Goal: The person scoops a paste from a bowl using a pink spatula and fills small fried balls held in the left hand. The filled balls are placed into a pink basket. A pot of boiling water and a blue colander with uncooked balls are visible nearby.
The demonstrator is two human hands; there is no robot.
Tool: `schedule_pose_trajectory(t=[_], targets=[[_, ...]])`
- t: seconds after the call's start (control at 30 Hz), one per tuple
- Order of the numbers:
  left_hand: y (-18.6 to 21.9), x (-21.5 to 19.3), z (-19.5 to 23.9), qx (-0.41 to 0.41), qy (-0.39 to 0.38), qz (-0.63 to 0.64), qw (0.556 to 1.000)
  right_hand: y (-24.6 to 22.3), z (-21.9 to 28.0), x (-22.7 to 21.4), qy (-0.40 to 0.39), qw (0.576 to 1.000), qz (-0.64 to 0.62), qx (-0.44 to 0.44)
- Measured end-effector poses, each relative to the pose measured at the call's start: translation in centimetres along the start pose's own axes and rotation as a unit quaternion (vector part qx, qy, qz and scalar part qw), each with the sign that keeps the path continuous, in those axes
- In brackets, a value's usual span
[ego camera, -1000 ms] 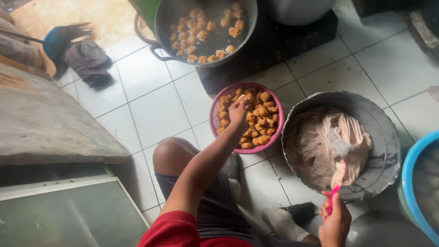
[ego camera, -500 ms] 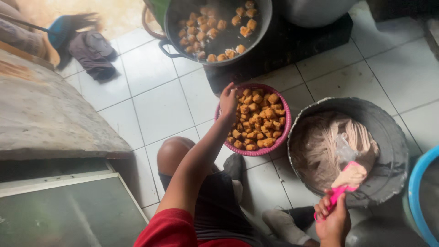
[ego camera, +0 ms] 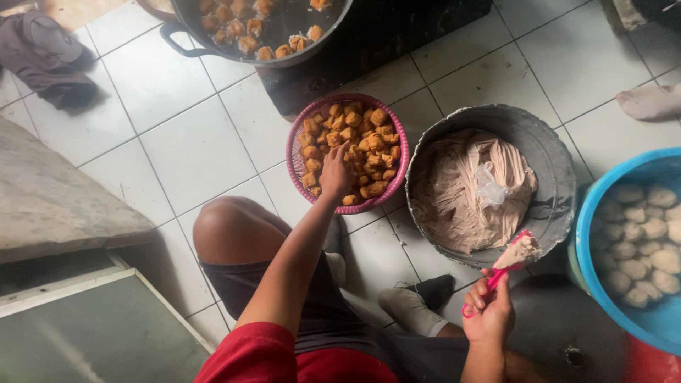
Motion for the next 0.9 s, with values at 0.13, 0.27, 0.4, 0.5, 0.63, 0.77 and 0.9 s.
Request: schedule_pose_trajectory(t=[0.13,0.27,0.4,0.5,0.63,0.77,0.9], targets=[[-1.0,2.7,-1.4,0.002,-0.070,-0.086,0.994,0.6,0.0,0.8,0.003,1.000,-0.012,0.008],[-1.5,2.4,-1.8,-0.008,-0.064,-0.135,0.989,0.9,0.4,2.2,-0.012,1.000,-0.022,0.013],[0.2,0.1,-2.3,0.035,-0.019,-0.135,0.990,0.5,-0.1,3.6,-0.013,1.000,-0.006,-0.002],[2.7,-1.2,-1.7,0.032,-0.022,-0.081,0.996,0.5,0.3,5.0,-0.049,0.999,-0.008,-0.016],[11.2,0.1,0.9,0.074,-0.106,0.035,0.991,0.1,0.0,7.3,-0.069,0.996,0.044,-0.030],[20.6,2.0,8.6,0.160,-0.238,0.050,0.957,-0.6,0.0,9.9,-0.063,0.983,0.138,-0.100],[25.6,1.3,13.5,0.219,-0.295,0.121,0.922,-1.5,0.5,10.4,-0.039,0.980,0.132,-0.145]])
Point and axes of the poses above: each hand's wrist, its own z-axis away from the middle knuckle, its own x-axis out of the palm, y = z × x, the point moved 8 cm from there along -z, towards the middle knuckle, and after that the axes turned 5 degrees about -y, right-handed, at the moved point
